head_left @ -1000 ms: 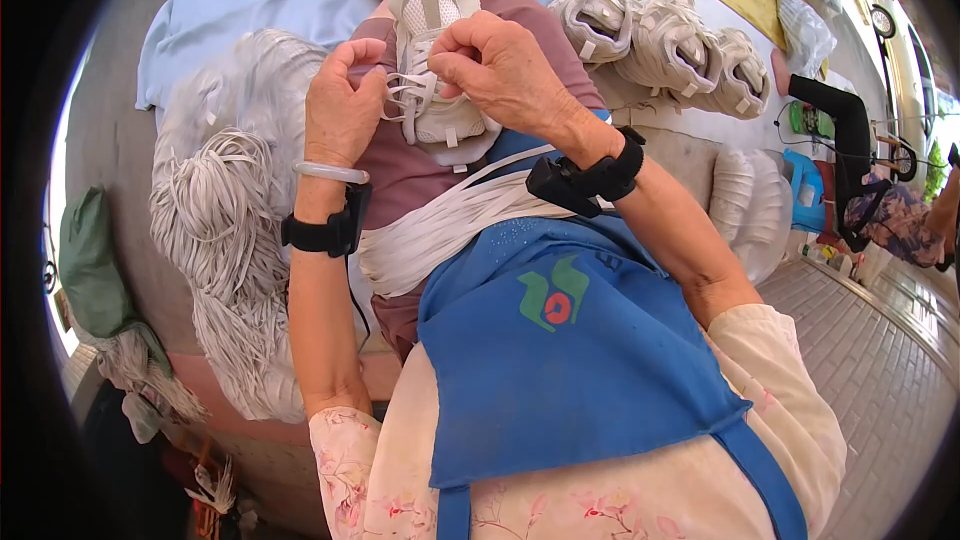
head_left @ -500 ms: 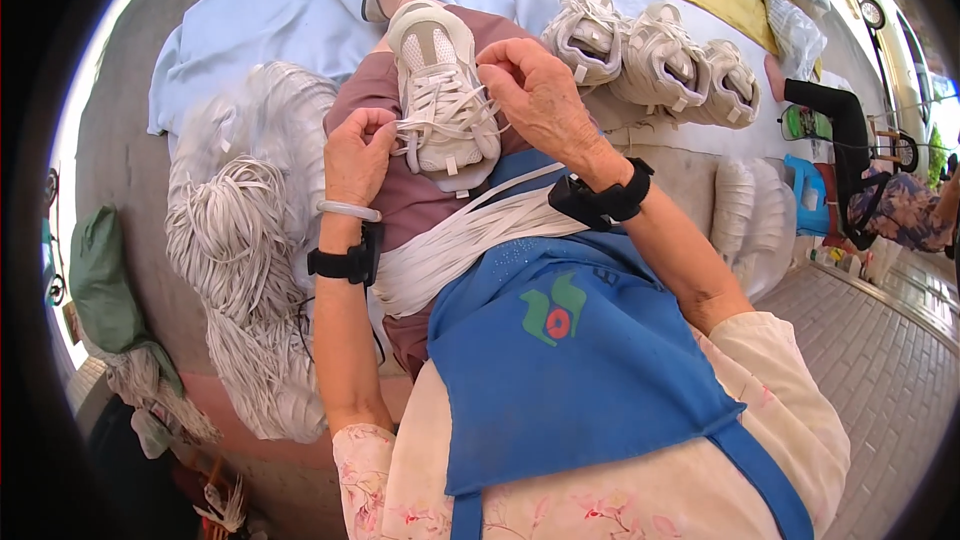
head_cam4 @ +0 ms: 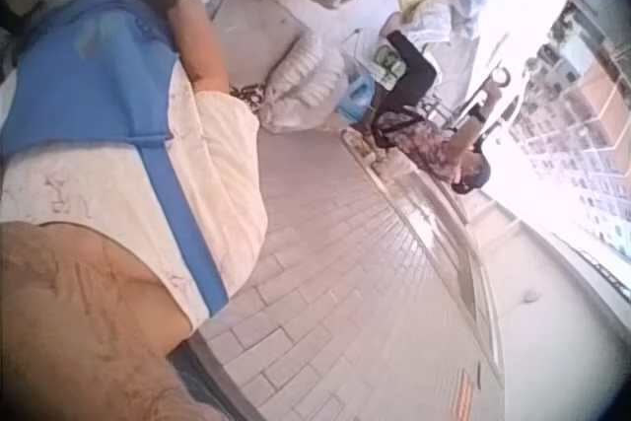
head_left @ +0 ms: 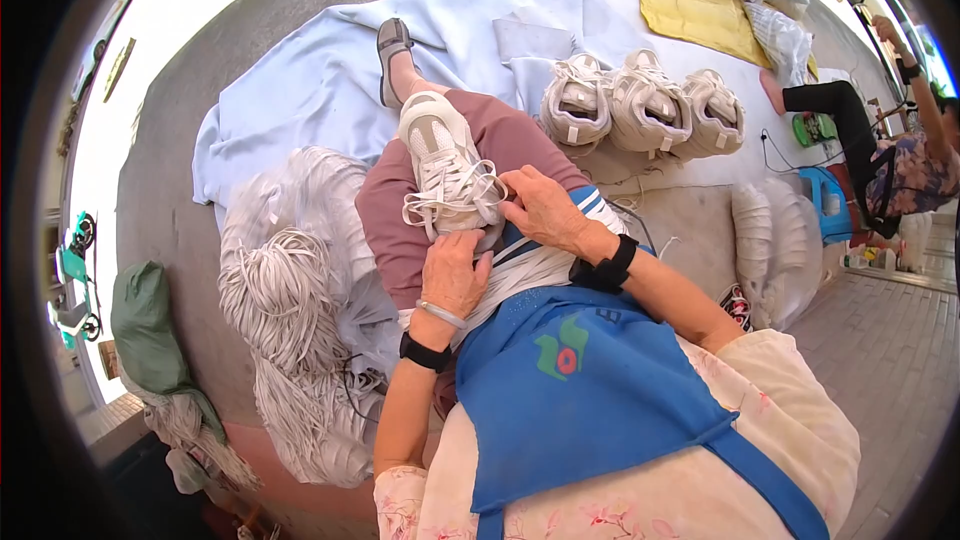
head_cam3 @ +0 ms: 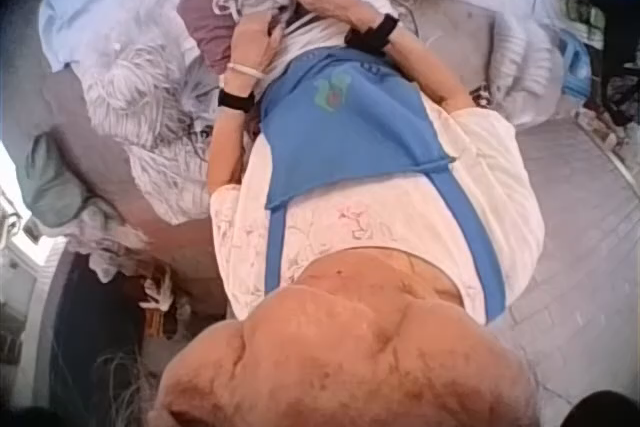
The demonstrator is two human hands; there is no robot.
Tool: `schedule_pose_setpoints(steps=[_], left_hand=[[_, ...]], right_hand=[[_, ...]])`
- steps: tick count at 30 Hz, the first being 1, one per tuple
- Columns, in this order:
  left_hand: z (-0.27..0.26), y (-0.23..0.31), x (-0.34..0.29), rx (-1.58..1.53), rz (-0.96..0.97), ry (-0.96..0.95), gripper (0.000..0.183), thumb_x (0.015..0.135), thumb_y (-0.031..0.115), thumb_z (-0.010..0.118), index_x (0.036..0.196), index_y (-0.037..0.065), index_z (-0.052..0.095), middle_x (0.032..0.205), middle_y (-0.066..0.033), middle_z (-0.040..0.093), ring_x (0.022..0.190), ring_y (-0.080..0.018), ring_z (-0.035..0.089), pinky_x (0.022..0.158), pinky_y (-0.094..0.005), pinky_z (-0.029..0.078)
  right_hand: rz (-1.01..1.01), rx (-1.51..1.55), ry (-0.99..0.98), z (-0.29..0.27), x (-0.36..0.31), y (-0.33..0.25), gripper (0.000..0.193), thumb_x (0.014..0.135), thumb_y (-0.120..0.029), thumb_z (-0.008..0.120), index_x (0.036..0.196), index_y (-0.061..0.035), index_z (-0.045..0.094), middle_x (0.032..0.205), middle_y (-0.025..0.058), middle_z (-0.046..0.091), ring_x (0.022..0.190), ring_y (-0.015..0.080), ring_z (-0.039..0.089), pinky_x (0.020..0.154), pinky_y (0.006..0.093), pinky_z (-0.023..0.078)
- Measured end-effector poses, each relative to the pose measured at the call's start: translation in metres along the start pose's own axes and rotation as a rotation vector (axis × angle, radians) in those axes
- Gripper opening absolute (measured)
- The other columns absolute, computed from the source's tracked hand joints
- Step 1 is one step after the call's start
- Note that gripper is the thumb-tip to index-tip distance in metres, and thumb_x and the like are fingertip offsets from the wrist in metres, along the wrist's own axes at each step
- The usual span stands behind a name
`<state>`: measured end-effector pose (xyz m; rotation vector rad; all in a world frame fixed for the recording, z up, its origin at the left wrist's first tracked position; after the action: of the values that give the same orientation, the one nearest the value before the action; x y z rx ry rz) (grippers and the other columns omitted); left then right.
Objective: Lacing a shoe and organizing a large bundle of shoelaces while seated.
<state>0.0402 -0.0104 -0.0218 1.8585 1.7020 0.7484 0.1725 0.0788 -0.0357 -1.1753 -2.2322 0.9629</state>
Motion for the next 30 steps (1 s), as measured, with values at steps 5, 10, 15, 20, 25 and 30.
schedule_pose_setpoints(steps=[5,10,15,20,25,30], left_hand=[[0.03,-0.009,-0.003,0.256,0.037,-0.123,0.031,0.072,0.014,0.067,0.1,0.004,0.06,0.091,-0.0143,0.06,0.087,-0.033,0.056,0.077,-0.0422,0.044],[0.04,-0.011,0.004,0.441,0.077,-0.133,0.035,0.069,0.013,0.069,0.101,0.005,0.059,0.09,-0.0136,0.06,0.085,-0.0329,0.057,0.077,-0.0416,0.044],[0.047,-0.014,0.012,0.503,0.078,-0.087,0.016,0.076,0.01,0.056,0.09,0.005,0.063,0.09,-0.0141,0.059,0.086,-0.03,0.057,0.076,-0.0401,0.044],[0.03,-0.005,0.01,0.399,0.064,-0.083,0.021,0.073,0.009,0.058,0.093,0.006,0.065,0.091,-0.0169,0.058,0.087,-0.0333,0.056,0.077,-0.042,0.045],[-0.007,-0.031,0.01,-0.003,-0.094,-0.06,0.028,0.07,0.007,0.058,0.098,0.005,0.065,0.095,-0.0189,0.061,0.089,-0.035,0.058,0.08,-0.0388,0.046],[-0.025,-0.068,0.011,-0.466,-0.419,-0.143,0.031,0.07,0.0,0.056,0.1,-0.002,0.062,0.091,-0.0105,0.066,0.087,-0.0181,0.061,0.08,-0.0264,0.045]], right_hand=[[0.035,0.117,-0.047,-0.002,-0.012,-0.005,0.032,0.078,-0.012,0.058,0.106,0.0021,0.05,0.092,0.0215,0.056,0.088,0.0381,0.056,0.079,0.0433,0.045],[0.046,0.106,-0.109,-0.004,-0.025,-0.014,0.035,0.078,-0.012,0.058,0.108,0.004,0.049,0.096,0.0239,0.057,0.095,0.0403,0.054,0.084,0.0444,0.044],[0.018,0.026,-0.128,-0.013,-0.039,-0.014,0.028,0.078,-0.013,0.059,0.101,0.0031,0.053,0.093,0.0225,0.058,0.092,0.0387,0.055,0.083,0.0435,0.045],[0.0,0.042,-0.102,-0.025,-0.048,-0.02,0.027,0.078,-0.012,0.06,0.1,0.0026,0.053,0.088,0.0209,0.057,0.091,0.0377,0.056,0.082,0.0422,0.046],[-0.117,-0.016,0.013,-0.036,-0.056,-0.042,0.026,0.078,-0.011,0.061,0.098,0.0024,0.053,0.084,0.0192,0.056,0.086,0.0359,0.058,0.075,0.0408,0.049],[-0.228,-0.434,-0.422,-0.003,-0.078,-0.052,0.014,0.074,-0.007,0.061,0.083,0.0026,0.056,0.08,0.0185,0.059,0.072,0.0348,0.062,0.062,0.0406,0.051]])
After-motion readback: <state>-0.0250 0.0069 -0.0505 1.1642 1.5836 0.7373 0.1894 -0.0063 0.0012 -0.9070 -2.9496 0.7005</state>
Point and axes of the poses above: each hand's wrist, its own x-axis towards the middle knuckle, its own z-axis out of the palm, y = z × x, the point moved 6 cm from there along x, towards the middle knuckle
